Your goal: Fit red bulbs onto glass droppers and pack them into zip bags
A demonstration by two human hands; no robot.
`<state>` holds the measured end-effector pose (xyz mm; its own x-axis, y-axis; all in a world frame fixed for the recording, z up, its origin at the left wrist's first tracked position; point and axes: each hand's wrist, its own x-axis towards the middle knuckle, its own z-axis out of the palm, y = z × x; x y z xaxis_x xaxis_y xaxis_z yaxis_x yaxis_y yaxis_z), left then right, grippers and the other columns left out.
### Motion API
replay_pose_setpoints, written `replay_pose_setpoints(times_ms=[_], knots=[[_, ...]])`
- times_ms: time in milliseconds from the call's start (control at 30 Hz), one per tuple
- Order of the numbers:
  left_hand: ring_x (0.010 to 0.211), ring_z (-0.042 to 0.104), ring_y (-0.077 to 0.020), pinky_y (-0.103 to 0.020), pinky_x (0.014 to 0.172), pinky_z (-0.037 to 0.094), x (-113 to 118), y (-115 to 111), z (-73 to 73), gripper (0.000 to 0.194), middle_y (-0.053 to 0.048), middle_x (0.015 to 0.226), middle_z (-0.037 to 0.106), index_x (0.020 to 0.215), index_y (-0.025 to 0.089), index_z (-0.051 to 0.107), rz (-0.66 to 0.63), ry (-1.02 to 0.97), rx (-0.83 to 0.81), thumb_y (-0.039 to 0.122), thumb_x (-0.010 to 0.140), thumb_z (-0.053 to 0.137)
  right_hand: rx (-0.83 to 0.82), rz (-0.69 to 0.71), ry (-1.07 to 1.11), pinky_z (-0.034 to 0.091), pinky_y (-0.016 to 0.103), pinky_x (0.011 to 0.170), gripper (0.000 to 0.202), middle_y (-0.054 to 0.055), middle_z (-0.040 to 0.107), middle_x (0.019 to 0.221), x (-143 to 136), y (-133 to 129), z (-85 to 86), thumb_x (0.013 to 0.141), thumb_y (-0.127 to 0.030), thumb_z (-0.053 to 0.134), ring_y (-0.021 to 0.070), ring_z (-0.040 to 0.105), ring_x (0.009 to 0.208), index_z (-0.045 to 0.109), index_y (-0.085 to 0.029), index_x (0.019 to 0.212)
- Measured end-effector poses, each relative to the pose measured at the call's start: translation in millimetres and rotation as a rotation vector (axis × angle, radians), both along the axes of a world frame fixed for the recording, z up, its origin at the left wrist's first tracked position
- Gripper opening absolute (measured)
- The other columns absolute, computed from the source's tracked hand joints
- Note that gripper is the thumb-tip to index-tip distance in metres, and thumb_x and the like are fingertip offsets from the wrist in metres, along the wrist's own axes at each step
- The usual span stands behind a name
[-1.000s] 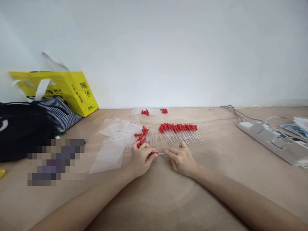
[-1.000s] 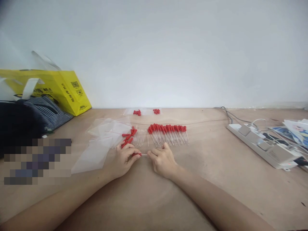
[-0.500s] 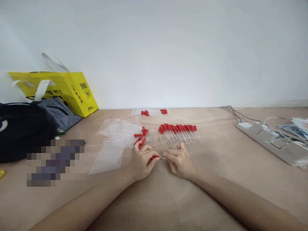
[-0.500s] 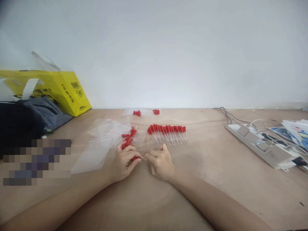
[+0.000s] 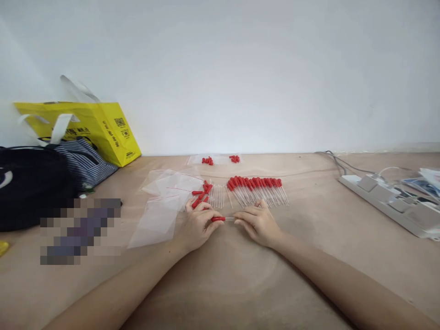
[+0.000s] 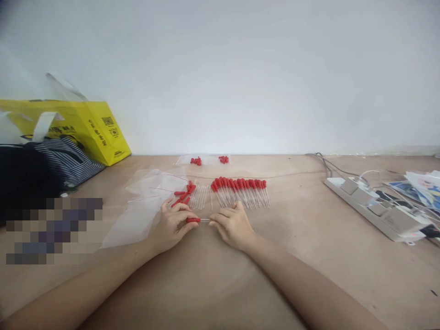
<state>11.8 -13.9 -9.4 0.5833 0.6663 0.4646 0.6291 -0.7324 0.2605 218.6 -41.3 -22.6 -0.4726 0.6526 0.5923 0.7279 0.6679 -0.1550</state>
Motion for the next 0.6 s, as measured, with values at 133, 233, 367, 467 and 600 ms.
replay_pose_setpoints(times_ms=[133,233,367,467,600], knots=[[0.08,0.054,-0.0155,-0.046,0.097,0.004,-3,3,-1.9,0.014,0.004,0.07,0.064,0.073,0.026,0.063,-0.015,0.028,0.039,0.034,0.078,0.053,0.028,-0.037,-0.054,0.02,0.03,0.068,0.022,0.001,0.062,0.07,7,2,-1.4,0.086,-0.026,0.041,0.0108,0.047,0.067,0.062,-0.02,0.085],[0.081,0.054,-0.016,-0.047,0.097,0.004,-3,5,-1.5,0.013,0.004,0.069,0.064,0.073,0.028,0.064,-0.028,0.042,0.034,0.035,0.077,0.054,0.084,-0.072,-0.081,0.02,0.031,0.068,0.021,0.001,0.061,0.071,7,4,-2.8,0.084,-0.026,0.044,0.0125,0.044,0.07,0.064,-0.022,0.081],[0.081,0.053,-0.0161,-0.046,0.096,0.006,-4,7,1.4,0.013,0.005,0.071,0.064,0.074,0.03,0.064,-0.069,0.087,0.029,0.038,0.076,0.055,0.105,-0.08,-0.109,0.019,0.03,0.065,0.019,0.001,0.059,0.072,5,4,-3.9,0.082,-0.024,0.045,0.0131,0.041,0.069,0.064,-0.023,0.079],[0.092,0.05,-0.0195,-0.044,0.095,0.015,-6,9,1.9,0.027,-0.002,0.095,0.06,0.097,0.029,0.06,0.008,0.048,0.106,0.042,0.074,0.055,0.084,-0.101,-0.072,0.019,0.03,0.064,0.019,0.002,0.06,0.073,5,5,-4.7,0.082,-0.026,0.045,0.0132,0.042,0.069,0.064,-0.022,0.081],[0.102,0.043,-0.0237,-0.04,0.09,0.025,-7,13,-2.8,0.05,-0.009,0.11,0.05,0.115,0.02,0.045,0.207,-0.069,0.175,0.043,0.072,0.056,0.032,-0.38,0.109,0.019,0.029,0.064,0.02,0.003,0.061,0.074,9,14,-7.4,0.081,-0.026,0.043,0.0143,0.046,0.071,0.062,-0.019,0.084]])
